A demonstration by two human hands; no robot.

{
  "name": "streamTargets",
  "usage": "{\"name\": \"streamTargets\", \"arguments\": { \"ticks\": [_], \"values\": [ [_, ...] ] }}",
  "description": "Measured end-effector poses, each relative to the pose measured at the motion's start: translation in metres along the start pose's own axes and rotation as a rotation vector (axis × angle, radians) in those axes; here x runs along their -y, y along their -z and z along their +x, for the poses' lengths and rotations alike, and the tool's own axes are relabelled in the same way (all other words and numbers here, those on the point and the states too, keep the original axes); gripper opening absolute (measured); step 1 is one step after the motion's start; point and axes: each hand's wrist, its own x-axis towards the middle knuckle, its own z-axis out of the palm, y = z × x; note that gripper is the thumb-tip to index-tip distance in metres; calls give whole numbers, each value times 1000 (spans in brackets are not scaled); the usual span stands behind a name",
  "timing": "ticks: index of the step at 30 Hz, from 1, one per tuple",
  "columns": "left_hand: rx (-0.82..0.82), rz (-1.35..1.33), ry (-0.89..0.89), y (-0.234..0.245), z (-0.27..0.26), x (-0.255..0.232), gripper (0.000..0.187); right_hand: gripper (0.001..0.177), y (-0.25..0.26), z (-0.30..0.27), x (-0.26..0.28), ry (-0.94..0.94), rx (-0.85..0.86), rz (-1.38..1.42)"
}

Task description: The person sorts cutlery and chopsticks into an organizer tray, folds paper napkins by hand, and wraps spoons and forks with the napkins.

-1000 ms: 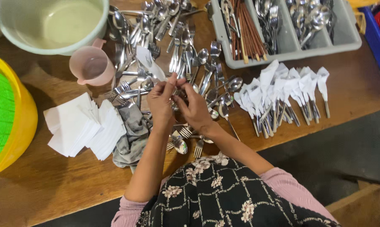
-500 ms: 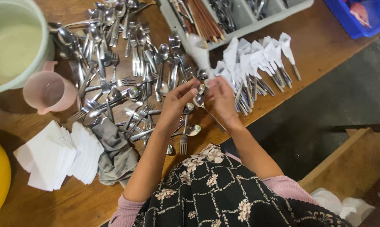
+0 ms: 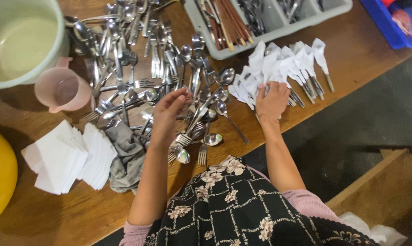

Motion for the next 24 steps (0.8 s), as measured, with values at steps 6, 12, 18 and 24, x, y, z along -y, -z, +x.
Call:
{"name": "streamTargets", "arguments": {
  "ticks": [6, 12, 18, 24],
  "values": [
    [-225, 7, -127, 61, -15, -13, 30, 21, 22, 23, 58, 217, 50, 211],
    [-508, 216, -369, 111, -40, -20, 26, 18, -4, 11, 170, 291, 661, 779],
    [-960, 912, -472, 149, -82, -36, 25, 29, -37, -17, 260, 541, 950, 891],
    [-1170, 1326, -436, 227, -107, -2, 33, 38, -56, -42, 310, 717, 1052, 859]
  ]
}}
